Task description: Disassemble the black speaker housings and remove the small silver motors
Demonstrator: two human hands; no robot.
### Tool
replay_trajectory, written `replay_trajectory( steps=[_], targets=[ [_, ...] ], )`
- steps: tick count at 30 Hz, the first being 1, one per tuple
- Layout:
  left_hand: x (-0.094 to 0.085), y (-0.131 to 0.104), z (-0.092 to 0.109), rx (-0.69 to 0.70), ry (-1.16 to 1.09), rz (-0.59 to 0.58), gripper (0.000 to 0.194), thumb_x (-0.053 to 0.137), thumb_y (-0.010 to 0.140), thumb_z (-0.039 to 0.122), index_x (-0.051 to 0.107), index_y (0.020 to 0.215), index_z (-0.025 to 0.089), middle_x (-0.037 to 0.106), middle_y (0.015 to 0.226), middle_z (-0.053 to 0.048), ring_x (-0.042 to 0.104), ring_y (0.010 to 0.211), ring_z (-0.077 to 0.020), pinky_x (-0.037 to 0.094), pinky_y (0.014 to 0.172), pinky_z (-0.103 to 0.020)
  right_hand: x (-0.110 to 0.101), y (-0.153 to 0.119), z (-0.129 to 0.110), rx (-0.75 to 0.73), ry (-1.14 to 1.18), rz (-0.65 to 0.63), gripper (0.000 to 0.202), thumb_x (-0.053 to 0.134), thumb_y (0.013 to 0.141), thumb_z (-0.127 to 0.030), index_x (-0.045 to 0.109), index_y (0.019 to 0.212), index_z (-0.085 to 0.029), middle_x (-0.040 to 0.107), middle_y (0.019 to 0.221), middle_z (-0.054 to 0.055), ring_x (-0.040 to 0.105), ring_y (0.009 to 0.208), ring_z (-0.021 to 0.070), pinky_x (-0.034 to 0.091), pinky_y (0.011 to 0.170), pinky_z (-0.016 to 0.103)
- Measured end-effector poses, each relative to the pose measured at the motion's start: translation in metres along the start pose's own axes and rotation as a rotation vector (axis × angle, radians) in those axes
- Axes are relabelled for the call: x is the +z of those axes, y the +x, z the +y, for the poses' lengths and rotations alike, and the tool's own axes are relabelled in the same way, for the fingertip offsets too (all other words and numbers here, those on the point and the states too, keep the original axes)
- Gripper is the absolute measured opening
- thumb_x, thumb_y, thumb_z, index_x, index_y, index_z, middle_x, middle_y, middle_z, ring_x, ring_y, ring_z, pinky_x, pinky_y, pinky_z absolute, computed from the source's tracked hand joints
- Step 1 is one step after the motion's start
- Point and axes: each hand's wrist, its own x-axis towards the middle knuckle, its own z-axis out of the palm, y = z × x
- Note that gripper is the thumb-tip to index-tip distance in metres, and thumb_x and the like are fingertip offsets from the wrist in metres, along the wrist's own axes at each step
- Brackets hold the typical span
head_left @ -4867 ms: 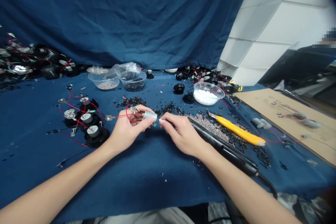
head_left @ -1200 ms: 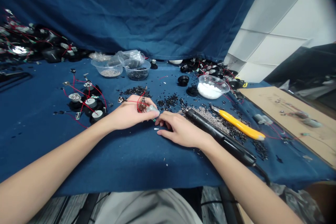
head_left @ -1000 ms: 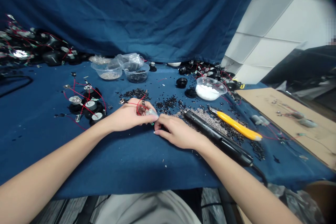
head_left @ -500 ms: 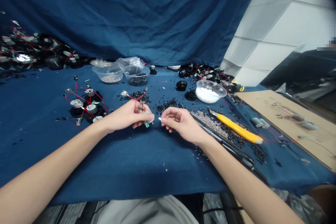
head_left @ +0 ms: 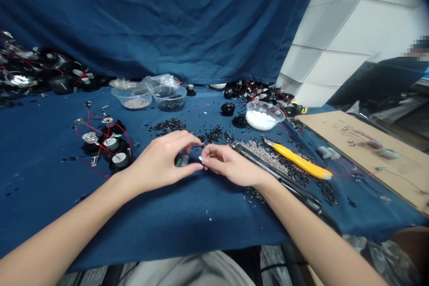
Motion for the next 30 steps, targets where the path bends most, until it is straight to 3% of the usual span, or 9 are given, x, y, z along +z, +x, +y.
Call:
replay_trajectory(
  steps=[2,5,9,12,15,19,24,27,30],
  targets=[
    [0.006,-0.002,0.001,0.113,-0.047,-0.029,0.022,0.055,0.091,0.034,0.063,0.104,0.018,0.067,0.093,-0.006,0.061,0.087,-0.0192,0.046,0.077,-0.029,0.001,0.0,0.001,-0.002,0.018,0.001,0.021,0.056,0.094,-0.035,0.052,0.085,-0.016,0.051,0.072,-0.003,0.041,0.062,0.0099,0.031,0.057,0.023],
    [0.013,-0.005,-0.001,0.193,-0.061,0.013,0.022,0.048,0.097,0.028,0.067,0.098,0.016,0.071,0.09,-0.006,0.064,0.083,-0.0171,0.048,0.077,-0.028,0.005,0.001,0.0,-0.002,0.026,0.007,0.023,0.058,0.093,-0.036,0.054,0.085,-0.015,0.053,0.073,-0.002,0.04,0.06,0.0091,0.031,0.056,0.023],
    [0.01,-0.006,0.002,0.174,-0.075,0.119,0.021,0.052,0.095,0.027,0.07,0.094,0.016,0.074,0.085,-0.005,0.066,0.075,-0.0156,0.05,0.072,-0.026,-0.008,-0.008,-0.019,-0.024,-0.005,0.043,0.028,0.048,0.097,-0.041,0.057,0.09,-0.016,0.059,0.079,0.001,0.048,0.06,0.0103,0.039,0.054,0.023],
    [0.006,-0.006,0.01,0.033,-0.191,0.18,0.017,0.059,0.091,0.029,0.072,0.09,0.018,0.076,0.084,-0.003,0.069,0.074,-0.0151,0.052,0.071,-0.024,-0.047,-0.039,-0.032,-0.008,-0.347,0.337,0.027,0.048,0.097,-0.044,0.06,0.1,-0.02,0.064,0.085,0.003,0.059,0.071,0.0149,0.046,0.064,0.027],
    [0.004,-0.005,0.02,-0.117,-0.401,0.165,0.015,0.063,0.087,0.03,0.074,0.085,0.019,0.076,0.081,-0.001,0.07,0.071,-0.0152,0.054,0.068,-0.024,-0.098,-0.088,-0.019,0.202,-0.904,0.641,0.029,0.058,0.089,-0.051,0.063,0.101,-0.024,0.066,0.097,0.006,0.061,0.082,0.0224,0.047,0.072,0.035],
    [0.004,-0.003,0.027,-0.222,-0.674,0.133,0.014,0.066,0.084,0.028,0.073,0.078,0.017,0.073,0.067,0.001,0.067,0.06,-0.0129,0.054,0.061,-0.022,-0.137,-0.145,0.024,0.456,-1.091,0.516,0.034,0.056,0.088,-0.055,0.062,0.094,-0.022,0.067,0.089,0.01,0.063,0.074,0.0292,0.048,0.064,0.04],
    [0.005,-0.003,0.03,-0.264,-0.838,0.144,0.012,0.068,0.082,0.025,0.071,0.075,0.016,0.07,0.063,0.001,0.064,0.057,-0.0104,0.054,0.057,-0.019,-0.139,-0.165,0.047,0.327,-1.167,0.51,0.018,0.055,0.093,-0.042,0.058,0.096,-0.025,0.065,0.083,0.01,0.064,0.069,0.0279,0.046,0.059,0.034],
    [0.005,-0.004,0.031,-0.289,-0.868,0.146,0.013,0.067,0.083,0.025,0.071,0.076,0.015,0.069,0.063,0.001,0.064,0.057,-0.0105,0.055,0.056,-0.019,-0.136,-0.16,0.037,0.268,-1.182,0.559,0.018,0.049,0.095,-0.043,0.053,0.098,-0.026,0.062,0.086,0.011,0.061,0.071,0.0274,0.045,0.062,0.036],
    [0.006,-0.004,0.032,-0.299,-0.899,0.17,0.012,0.067,0.083,0.025,0.071,0.077,0.015,0.069,0.062,0.001,0.063,0.056,-0.0098,0.055,0.055,-0.018,-0.118,-0.152,0.017,0.272,-1.112,0.714,0.028,0.043,0.098,-0.05,0.045,0.109,-0.025,0.059,0.085,0.01,0.057,0.067,0.0248,0.043,0.06,0.036]
  ],
)
